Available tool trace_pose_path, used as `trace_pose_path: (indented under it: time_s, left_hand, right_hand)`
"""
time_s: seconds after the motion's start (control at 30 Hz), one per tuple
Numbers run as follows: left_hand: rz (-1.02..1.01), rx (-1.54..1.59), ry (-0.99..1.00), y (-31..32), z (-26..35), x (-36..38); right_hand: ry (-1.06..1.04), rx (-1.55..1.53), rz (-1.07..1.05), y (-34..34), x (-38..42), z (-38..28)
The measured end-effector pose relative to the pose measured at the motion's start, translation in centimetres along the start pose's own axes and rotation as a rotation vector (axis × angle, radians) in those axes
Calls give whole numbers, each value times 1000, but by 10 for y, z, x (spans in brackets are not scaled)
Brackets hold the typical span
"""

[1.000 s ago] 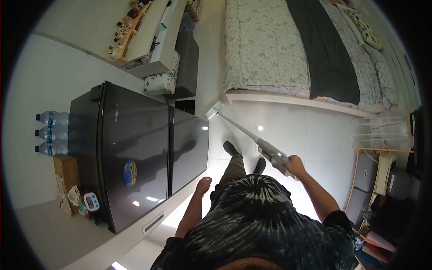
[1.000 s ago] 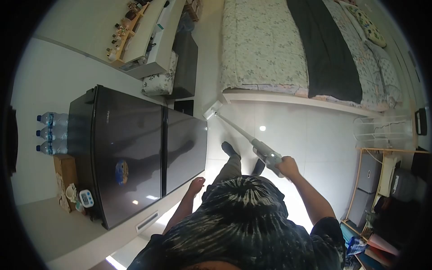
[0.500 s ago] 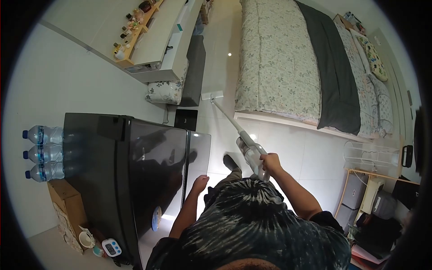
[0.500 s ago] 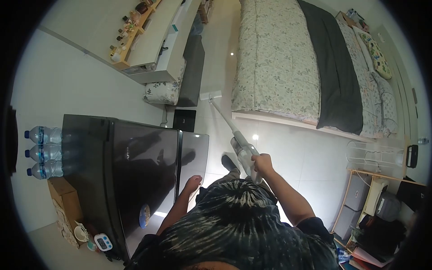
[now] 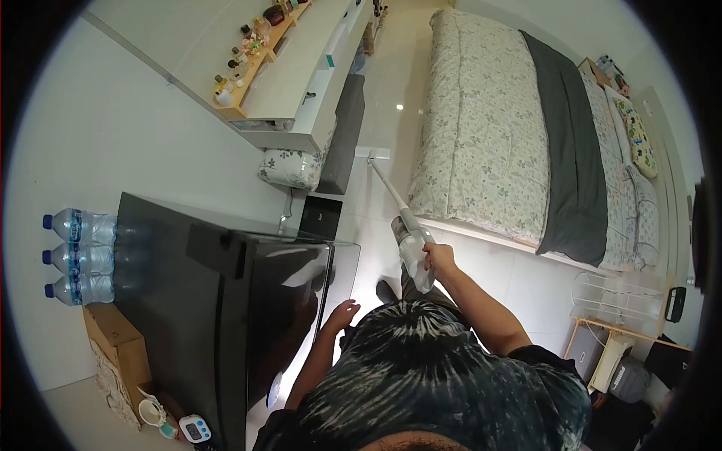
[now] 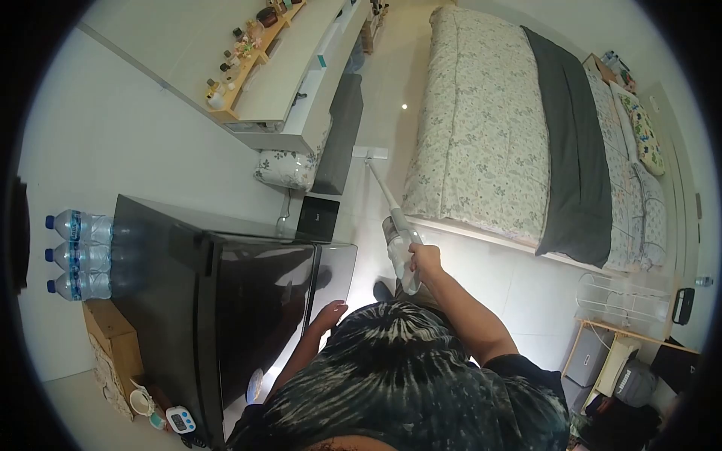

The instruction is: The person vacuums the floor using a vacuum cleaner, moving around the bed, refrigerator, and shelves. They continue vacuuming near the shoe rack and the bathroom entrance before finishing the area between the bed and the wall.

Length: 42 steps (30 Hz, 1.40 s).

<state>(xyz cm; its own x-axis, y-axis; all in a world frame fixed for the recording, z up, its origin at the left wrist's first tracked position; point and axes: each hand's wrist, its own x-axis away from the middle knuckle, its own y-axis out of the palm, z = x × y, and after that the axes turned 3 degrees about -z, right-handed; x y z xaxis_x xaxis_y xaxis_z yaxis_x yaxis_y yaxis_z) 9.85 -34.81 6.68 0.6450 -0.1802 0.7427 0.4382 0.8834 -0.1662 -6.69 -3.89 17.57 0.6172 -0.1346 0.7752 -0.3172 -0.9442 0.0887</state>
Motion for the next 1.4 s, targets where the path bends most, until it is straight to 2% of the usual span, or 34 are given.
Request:
trace_pose_path:
  time_s: [0.17,0.27,0.43,0.6,0.77,0.83,0.93,1.03,1.1,1.13,1.2,1.23,1.3,1.4]
  left_hand:
    - [15,44,-41,-9,4,-31]
    - [84,-63,-8,-16,31,-46]
    - [57,-253,69,-37,119,-80]
    - [212,-333,87,-59,208,-115]
    - [189,-366,84,-73,237,-147]
    - [95,-360,-42,-82,239,-162]
    - [151,-423,-42,-97,231,-188]
    - [96,-260,-65,-123,224,-224]
    - [88,-267,-70,-139,230,-252]
    - [85,-267,-80,-149,235,-265]
    - [56,-359,-65,-171,251,-294]
    - [34,-441,-48,-182,264,-309]
    - [0,-489,-44,-208,288,-339]
    - [-45,-556,-6,-244,343,-382]
  right_hand:
    - [8,-31,-18,21,-48,-32]
    - [5,-75,-57,32,-77,-63]
    - [35,-94,-45,45,-116,-124]
    - [48,-119,-29,44,-159,-172]
    - [-6,-87,23,37,-196,-209]
    - [-18,-75,25,39,-205,-227]
    - [-33,-61,36,41,-217,-248]
    - [-71,29,27,46,-235,-265]
    - [-133,298,-21,49,-249,-281]
    - [-133,291,-14,50,-254,-291]
    - [-299,805,111,53,-261,-309]
    - [-291,796,122,53,-271,-318]
    - [-230,985,155,57,-290,-332]
    - [-198,1012,205,76,-305,-360]
